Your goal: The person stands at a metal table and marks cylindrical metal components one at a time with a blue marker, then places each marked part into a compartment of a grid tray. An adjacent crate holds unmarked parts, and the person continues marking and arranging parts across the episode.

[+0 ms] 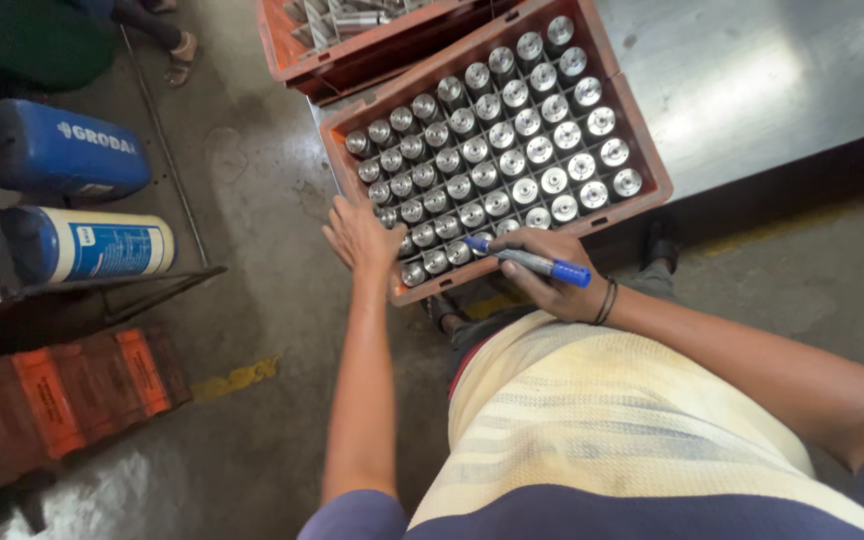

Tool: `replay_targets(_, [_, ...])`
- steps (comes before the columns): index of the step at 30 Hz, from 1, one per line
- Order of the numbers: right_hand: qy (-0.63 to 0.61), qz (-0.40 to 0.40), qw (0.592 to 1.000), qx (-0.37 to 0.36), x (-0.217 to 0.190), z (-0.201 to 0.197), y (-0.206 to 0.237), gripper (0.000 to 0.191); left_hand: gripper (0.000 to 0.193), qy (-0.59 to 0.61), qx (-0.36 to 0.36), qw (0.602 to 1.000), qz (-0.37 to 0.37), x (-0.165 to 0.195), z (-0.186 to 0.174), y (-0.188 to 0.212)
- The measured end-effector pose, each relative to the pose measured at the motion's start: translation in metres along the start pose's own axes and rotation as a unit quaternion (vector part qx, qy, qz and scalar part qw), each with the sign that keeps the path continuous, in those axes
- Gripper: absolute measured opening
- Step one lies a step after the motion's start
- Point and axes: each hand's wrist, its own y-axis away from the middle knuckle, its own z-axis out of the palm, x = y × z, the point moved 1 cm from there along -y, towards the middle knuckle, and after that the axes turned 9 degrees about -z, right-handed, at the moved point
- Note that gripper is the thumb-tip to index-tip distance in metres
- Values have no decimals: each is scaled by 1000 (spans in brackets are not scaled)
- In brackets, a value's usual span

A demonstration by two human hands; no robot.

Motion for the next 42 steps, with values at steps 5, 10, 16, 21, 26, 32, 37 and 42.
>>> replay_targets(5, [7,11,1000,23,-1,-9,1,22,54,40,17,994,96,-23,-22,-16])
replay_targets(10, [18,21,999,40,-3,-10,1,22,49,683,-120,721,7,-46,-22,-6])
replay_targets(16, [123,-121,978,-116,-2,11,-11,28,41,773,-253,571,-106,15,51,36])
replay_targets(21, [46,-92,991,-79,-1,13,-9,29,41,772,-256,573,-103,36,55,59])
replay_targets(26, [17,-40,998,-46,-2,9,-5,28,40,742,-274,599,-126,37,44,64])
replay_targets(32, [23,-40,998,-43,-3,11,-9,25,27,768,-294,560,-100,38,44,60])
replay_targets(37, [26,-4,999,-47,-1,10,-12,21,31,463,-79,883,-3,20,12,41])
replay_targets(42, [29,8,999,-34,-1,3,-14,23,48,114,-7,993,2,3,-9,21])
